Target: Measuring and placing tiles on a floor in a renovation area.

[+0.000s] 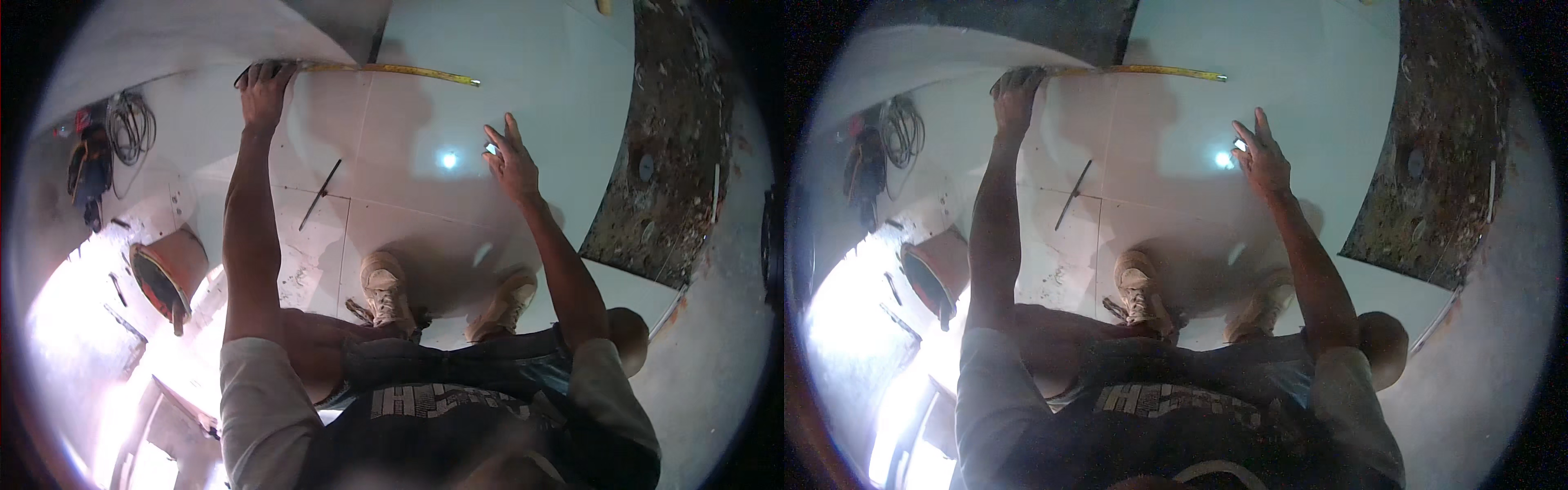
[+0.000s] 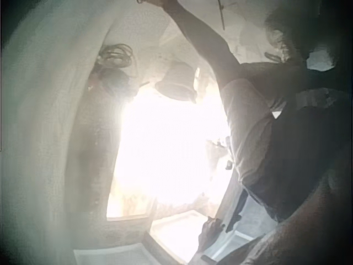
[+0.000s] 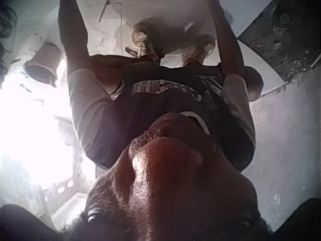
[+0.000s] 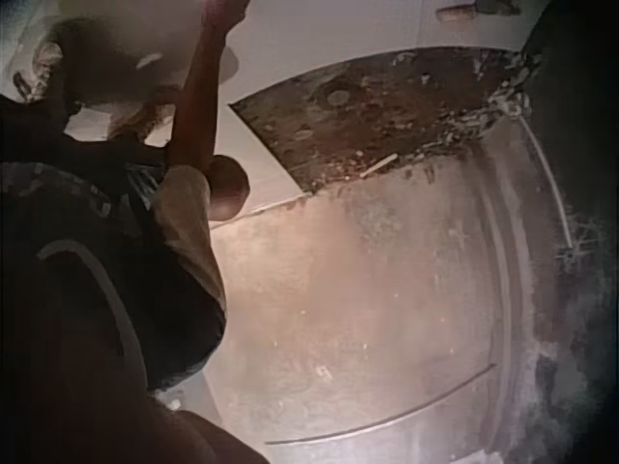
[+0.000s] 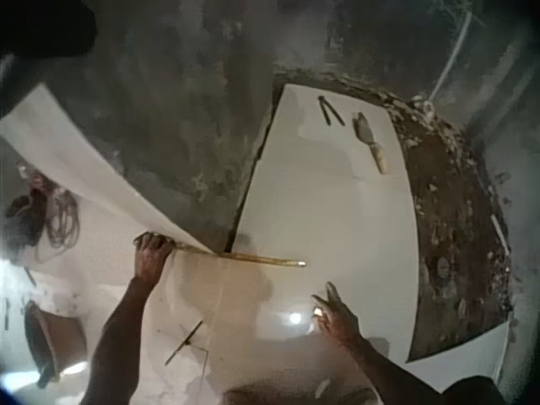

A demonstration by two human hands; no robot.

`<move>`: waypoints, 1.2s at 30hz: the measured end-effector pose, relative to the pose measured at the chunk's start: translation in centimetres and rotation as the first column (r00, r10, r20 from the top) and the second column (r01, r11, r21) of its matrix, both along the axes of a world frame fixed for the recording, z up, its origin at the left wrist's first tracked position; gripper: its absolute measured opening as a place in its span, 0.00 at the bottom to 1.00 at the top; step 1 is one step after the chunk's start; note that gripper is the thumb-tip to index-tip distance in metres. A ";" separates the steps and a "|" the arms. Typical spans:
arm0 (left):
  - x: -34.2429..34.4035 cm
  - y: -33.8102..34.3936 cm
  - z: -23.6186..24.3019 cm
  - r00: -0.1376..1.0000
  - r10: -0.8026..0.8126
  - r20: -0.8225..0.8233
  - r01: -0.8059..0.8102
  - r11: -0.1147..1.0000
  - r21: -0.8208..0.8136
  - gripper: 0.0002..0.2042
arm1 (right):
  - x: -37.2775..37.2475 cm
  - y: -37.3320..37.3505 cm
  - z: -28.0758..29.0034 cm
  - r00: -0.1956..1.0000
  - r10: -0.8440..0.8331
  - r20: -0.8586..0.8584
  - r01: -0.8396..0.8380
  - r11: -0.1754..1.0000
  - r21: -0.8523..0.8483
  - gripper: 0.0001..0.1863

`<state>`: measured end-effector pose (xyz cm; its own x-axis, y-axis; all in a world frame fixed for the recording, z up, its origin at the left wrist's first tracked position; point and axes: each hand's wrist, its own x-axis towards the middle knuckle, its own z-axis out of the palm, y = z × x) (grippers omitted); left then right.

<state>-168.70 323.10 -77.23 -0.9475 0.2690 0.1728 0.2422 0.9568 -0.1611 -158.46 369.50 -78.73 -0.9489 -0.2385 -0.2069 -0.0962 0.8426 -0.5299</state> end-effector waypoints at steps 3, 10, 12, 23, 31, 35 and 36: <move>0.3 -0.2 -0.2 0.999 0.012 -0.047 -0.010 0.999 0.036 0.14 | 0.0 -0.1 0.0 0.999 0.015 -0.037 -0.015 1.000 -0.020 0.30; 0.2 -0.7 -0.7 0.999 0.030 -0.029 -0.030 1.000 0.000 0.15 | -0.1 -0.4 0.0 0.996 0.062 -0.070 -0.058 0.997 0.048 0.30; 0.2 -0.7 -0.8 0.999 0.035 -0.033 -0.035 0.999 0.018 0.14 | -0.2 -0.5 0.1 0.996 0.046 -0.070 -0.049 0.998 -0.038 0.29; 0.4 -1.2 -1.1 1.000 0.009 -0.001 -0.009 1.000 -0.008 0.16 | -0.2 -1.0 1.1 0.997 0.071 0.043 -0.069 0.997 -0.046 0.27; 0.4 -1.6 -1.5 0.998 -0.010 -0.062 0.011 0.999 0.030 0.17 | -0.4 -1.0 0.7 0.993 0.062 0.096 -0.056 0.996 -0.069 0.28; 0.4 -1.4 -1.3 1.000 0.005 -0.014 -0.004 1.000 0.025 0.17 | -0.4 -1.0 0.7 0.994 0.086 0.062 -0.082 0.995 -0.054 0.28; 0.4 -1.4 -1.2 0.999 0.009 -0.048 -0.007 0.999 0.037 0.17 | -0.5 -0.9 0.8 0.993 0.048 0.106 -0.042 0.997 -0.061 0.28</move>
<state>-168.29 321.70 -78.47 -0.9399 0.2538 0.2283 0.2271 0.9642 -0.1371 -158.91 368.56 -77.97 -0.9098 -0.2954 -0.2914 -0.0735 0.8058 -0.5876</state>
